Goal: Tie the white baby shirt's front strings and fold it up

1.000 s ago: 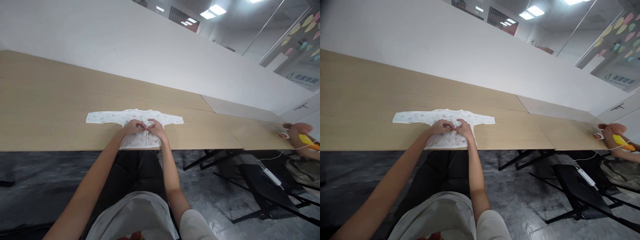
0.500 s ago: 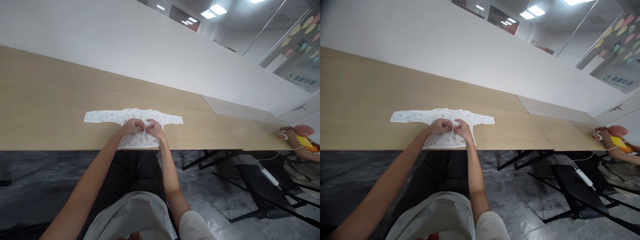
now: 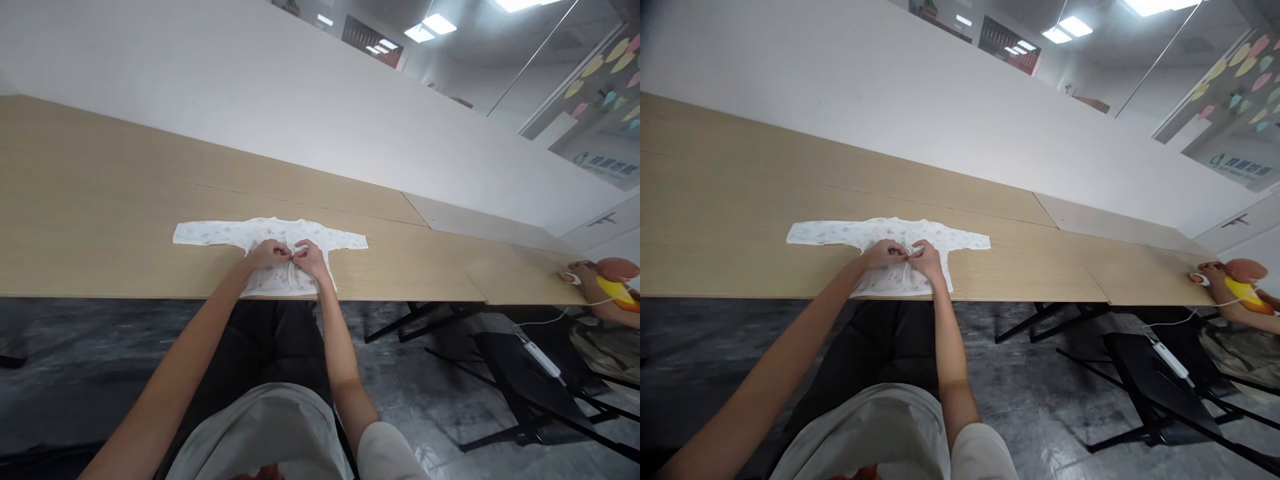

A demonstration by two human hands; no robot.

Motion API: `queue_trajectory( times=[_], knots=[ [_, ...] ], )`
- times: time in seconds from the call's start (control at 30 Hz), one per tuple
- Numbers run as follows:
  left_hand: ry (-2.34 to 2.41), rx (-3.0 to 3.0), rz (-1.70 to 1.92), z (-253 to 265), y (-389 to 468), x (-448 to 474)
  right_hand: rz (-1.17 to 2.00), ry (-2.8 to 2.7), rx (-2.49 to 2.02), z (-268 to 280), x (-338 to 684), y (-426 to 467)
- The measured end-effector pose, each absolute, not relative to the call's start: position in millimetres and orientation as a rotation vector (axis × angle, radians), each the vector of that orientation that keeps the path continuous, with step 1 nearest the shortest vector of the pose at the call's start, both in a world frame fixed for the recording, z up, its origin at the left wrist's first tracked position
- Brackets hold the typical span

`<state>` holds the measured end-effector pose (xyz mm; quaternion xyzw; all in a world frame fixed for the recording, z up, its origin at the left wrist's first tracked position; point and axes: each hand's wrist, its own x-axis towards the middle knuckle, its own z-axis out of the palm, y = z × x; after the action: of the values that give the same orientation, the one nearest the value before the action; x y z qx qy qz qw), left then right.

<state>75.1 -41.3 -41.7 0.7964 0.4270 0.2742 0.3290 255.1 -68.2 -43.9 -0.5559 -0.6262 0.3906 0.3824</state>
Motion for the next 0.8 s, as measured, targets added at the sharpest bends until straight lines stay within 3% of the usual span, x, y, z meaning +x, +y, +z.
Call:
queue_trajectory(
  times=[0.8],
  knots=[
    [1.199, 1.981, 0.72, -45.7, -42.6, 77.9, 1.017, -1.496, -1.403, -53.0, 249.7, -70.5]
  ],
)
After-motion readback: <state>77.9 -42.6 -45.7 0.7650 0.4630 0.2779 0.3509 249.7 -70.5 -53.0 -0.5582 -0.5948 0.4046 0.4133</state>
